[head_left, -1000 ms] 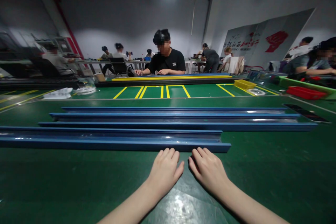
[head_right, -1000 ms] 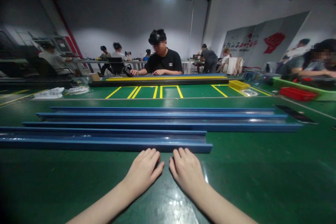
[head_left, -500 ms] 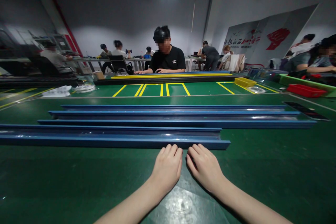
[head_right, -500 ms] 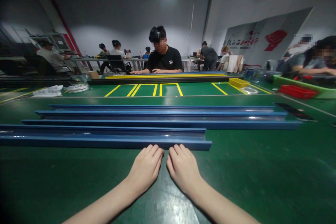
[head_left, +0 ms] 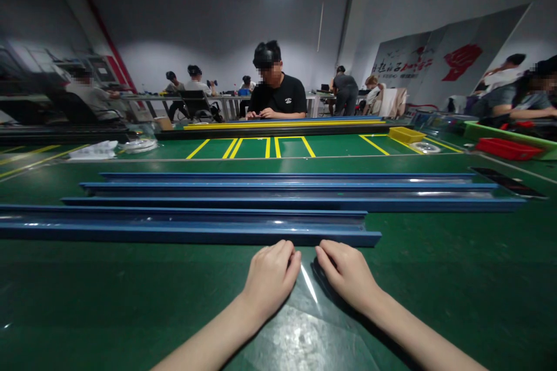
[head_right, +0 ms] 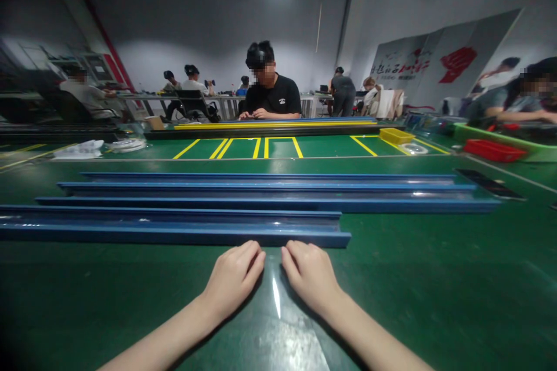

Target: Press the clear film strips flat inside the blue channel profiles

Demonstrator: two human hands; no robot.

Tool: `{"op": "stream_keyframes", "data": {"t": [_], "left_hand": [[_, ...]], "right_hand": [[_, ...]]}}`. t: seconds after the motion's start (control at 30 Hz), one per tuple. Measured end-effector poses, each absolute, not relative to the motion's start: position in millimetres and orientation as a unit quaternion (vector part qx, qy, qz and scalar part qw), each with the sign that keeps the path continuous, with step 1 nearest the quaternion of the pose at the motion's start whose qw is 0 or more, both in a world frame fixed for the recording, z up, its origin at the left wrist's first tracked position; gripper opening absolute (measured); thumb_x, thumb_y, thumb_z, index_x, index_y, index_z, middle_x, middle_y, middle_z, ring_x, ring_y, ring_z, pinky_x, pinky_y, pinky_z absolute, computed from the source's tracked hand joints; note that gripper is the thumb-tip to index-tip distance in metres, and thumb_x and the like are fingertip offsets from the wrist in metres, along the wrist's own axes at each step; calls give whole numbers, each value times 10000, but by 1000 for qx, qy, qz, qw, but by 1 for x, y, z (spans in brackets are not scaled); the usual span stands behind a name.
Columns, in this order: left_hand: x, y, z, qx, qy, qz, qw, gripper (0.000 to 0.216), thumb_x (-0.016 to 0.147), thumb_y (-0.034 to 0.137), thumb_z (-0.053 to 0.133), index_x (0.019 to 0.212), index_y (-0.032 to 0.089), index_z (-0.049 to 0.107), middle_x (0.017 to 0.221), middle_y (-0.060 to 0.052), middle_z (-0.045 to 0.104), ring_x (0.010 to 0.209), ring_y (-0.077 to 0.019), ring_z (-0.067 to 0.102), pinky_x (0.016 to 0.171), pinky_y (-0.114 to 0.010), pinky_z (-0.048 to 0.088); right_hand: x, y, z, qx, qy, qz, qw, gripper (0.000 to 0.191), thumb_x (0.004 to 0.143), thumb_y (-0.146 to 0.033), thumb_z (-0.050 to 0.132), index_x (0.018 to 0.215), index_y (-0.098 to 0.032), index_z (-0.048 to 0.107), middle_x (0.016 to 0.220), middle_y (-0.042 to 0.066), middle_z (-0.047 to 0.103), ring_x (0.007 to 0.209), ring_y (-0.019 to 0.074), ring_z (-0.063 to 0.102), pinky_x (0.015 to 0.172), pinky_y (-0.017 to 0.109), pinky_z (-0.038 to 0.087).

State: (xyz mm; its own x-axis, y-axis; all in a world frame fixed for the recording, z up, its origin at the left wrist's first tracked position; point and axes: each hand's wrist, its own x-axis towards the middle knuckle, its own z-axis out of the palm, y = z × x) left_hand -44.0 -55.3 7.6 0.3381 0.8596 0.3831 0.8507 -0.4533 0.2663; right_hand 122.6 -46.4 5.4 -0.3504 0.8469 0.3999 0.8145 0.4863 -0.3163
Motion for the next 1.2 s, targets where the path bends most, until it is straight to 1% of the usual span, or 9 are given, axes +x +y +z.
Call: {"op": "stream_keyframes", "data": {"t": [0.07, 0.23, 0.47, 0.63, 0.73, 0.9, 1.03, 1.1, 1.2], "left_hand": [[-47, -56, 11, 825, 520, 220, 13, 264, 857, 270, 287, 702, 188, 484, 666, 9, 556, 602, -118, 529, 566, -235, 367], [-58, -53, 22, 828, 534, 172, 5, 326, 861, 322, 277, 660, 193, 499, 657, 12, 581, 592, -118, 549, 544, -219, 351], [-83, -39, 38, 784, 607, 132, 8, 383, 866, 356, 255, 648, 197, 528, 701, 8, 629, 679, -141, 584, 546, -213, 338], [-103, -30, 52, 745, 660, 95, -5, 464, 857, 418, 219, 638, 205, 568, 690, -11, 645, 687, -159, 593, 525, -208, 321], [-120, -25, 61, 710, 700, 78, -20, 495, 839, 460, 213, 653, 221, 604, 702, -25, 653, 709, -179, 596, 531, -217, 329], [-152, -15, 67, 666, 744, 53, -36, 489, 815, 486, 222, 747, 253, 647, 766, -39, 660, 771, -225, 591, 547, -243, 339], [-169, -11, 66, 647, 760, 44, -41, 463, 806, 473, 246, 740, 259, 651, 712, -40, 652, 717, -227, 586, 516, -243, 311], [-177, -11, 67, 626, 770, 73, -103, 439, 803, 452, 273, 690, 239, 640, 648, -40, 634, 635, -206, 566, 482, -234, 273], [-193, -16, 69, 550, 758, 185, -298, 387, 791, 385, 331, 544, 189, 555, 515, -32, 556, 492, -150, 465, 457, -230, 222]], "right_hand": [[127, -47, 9, -508, -821, 18, 261, 320, 855, -289, 300, 583, -187, 435, 553, -18, 509, 512, 80, 465, 514, 211, 273], [139, -47, 20, -486, -828, -94, 263, 323, 841, -295, 325, 567, -182, 452, 515, -13, 489, 465, 76, 437, 499, 216, 252], [171, -33, 28, -528, -775, -202, 281, 326, 833, -302, 340, 547, -182, 439, 514, -8, 491, 477, 84, 455, 485, 216, 247], [194, -23, 33, -570, -730, -230, 299, 345, 826, -333, 338, 526, -182, 416, 510, -9, 490, 466, 82, 435, 477, 207, 250], [201, -20, 35, -583, -714, -249, 295, 356, 820, -346, 338, 512, -180, 406, 500, -8, 487, 450, 81, 415, 466, 206, 239], [206, -17, 34, -596, -708, -264, 273, 349, 815, -354, 342, 526, -179, 432, 519, -4, 509, 458, 85, 419, 459, 206, 227], [202, -17, 31, -586, -720, -257, 268, 345, 818, -344, 344, 526, -179, 424, 515, -5, 505, 462, 85, 429, 464, 207, 234], [198, -18, 29, -563, -739, -250, 272, 333, 821, -329, 349, 534, -180, 427, 512, -9, 501, 467, 84, 442, 470, 207, 242], [188, -20, 24, -506, -781, -252, 267, 307, 827, -296, 357, 557, -179, 444, 509, -15, 492, 464, 79, 445, 478, 208, 250]]}}
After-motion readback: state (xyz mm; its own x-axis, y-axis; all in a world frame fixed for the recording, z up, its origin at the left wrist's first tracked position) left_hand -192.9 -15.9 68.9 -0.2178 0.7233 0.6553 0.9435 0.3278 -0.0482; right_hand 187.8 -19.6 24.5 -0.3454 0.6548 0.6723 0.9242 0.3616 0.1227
